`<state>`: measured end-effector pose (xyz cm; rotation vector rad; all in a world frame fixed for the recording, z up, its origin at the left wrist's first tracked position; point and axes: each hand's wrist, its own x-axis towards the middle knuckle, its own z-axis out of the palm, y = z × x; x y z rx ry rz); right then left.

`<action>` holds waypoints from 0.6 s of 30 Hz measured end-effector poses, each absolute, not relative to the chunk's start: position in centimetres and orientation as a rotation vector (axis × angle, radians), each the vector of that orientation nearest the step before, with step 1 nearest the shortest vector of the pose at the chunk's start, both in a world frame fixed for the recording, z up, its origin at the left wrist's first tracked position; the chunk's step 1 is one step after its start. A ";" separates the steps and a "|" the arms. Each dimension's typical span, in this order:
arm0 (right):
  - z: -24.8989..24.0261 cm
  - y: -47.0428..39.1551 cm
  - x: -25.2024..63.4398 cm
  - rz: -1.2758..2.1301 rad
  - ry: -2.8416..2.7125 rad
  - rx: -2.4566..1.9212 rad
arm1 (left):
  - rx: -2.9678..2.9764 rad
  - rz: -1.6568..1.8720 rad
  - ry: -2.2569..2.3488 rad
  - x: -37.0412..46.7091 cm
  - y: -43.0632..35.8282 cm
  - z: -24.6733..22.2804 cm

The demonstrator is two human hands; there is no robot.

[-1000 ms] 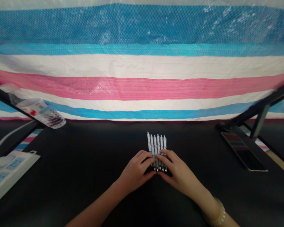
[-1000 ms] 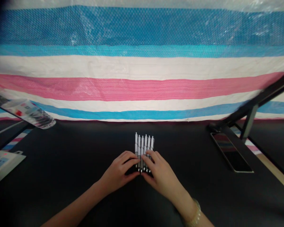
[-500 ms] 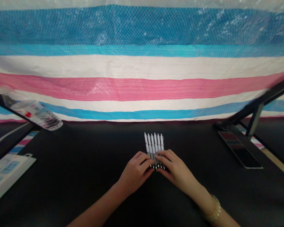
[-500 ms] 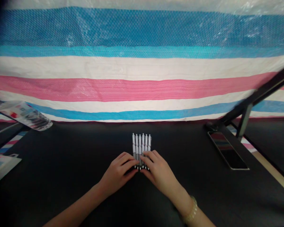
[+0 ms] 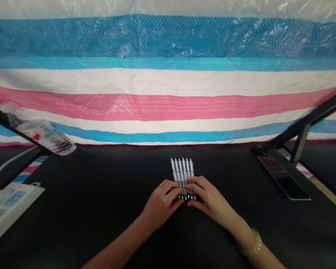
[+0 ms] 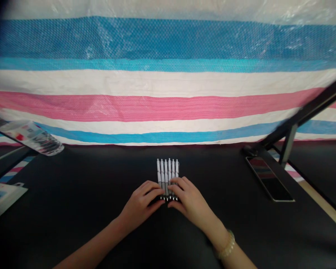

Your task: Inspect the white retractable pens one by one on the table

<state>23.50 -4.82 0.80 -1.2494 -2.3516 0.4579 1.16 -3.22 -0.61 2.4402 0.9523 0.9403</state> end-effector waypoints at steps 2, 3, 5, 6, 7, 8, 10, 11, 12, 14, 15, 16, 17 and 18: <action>0.9 -4.9 23.5 0.442 -2.307 -1.272 | 2.425 0.939 0.955 1.0 -3.1 -0.5; 0.9 -5.0 23.5 0.435 -2.276 -1.291 | 2.421 0.931 0.961 0.9 -3.0 -0.4; 1.0 -5.0 23.6 0.427 -2.213 -1.328 | 2.416 0.919 0.978 0.6 -2.7 -0.1; 1.0 -4.9 23.7 0.424 -2.192 -1.343 | 2.414 0.917 0.991 0.4 -2.6 0.0; 1.1 -4.8 23.8 0.420 -2.181 -1.359 | 2.409 0.916 1.007 0.2 -2.4 0.1; 1.2 -4.7 24.0 0.410 -2.176 -1.378 | 2.403 0.910 1.027 0.0 -2.3 0.1; 1.3 -4.5 24.3 0.376 -2.181 -1.412 | 2.389 0.880 1.072 -0.4 -2.0 0.1; 1.4 -4.4 24.4 0.362 -2.187 -1.430 | 2.385 0.857 1.086 -0.5 -2.0 0.1; 1.6 -4.3 24.5 0.353 -2.189 -1.443 | 2.383 0.833 1.090 -0.6 -1.9 0.1; 1.7 -4.3 24.6 0.361 -2.188 -1.450 | 2.390 0.791 1.072 -0.7 -1.9 0.0; 1.8 -4.3 24.6 0.373 -2.186 -1.449 | 2.396 0.781 1.056 -0.6 -2.0 -0.1; 1.8 -4.4 24.6 0.387 -2.185 -1.444 | 2.402 0.778 1.040 -0.6 -2.0 -0.1; 1.8 -4.4 24.6 0.398 -2.185 -1.437 | 2.409 0.781 1.028 -0.5 -2.0 -0.1; 1.7 -4.5 24.6 0.409 -2.184 -1.431 | 2.415 0.786 1.020 -0.5 -2.0 -0.1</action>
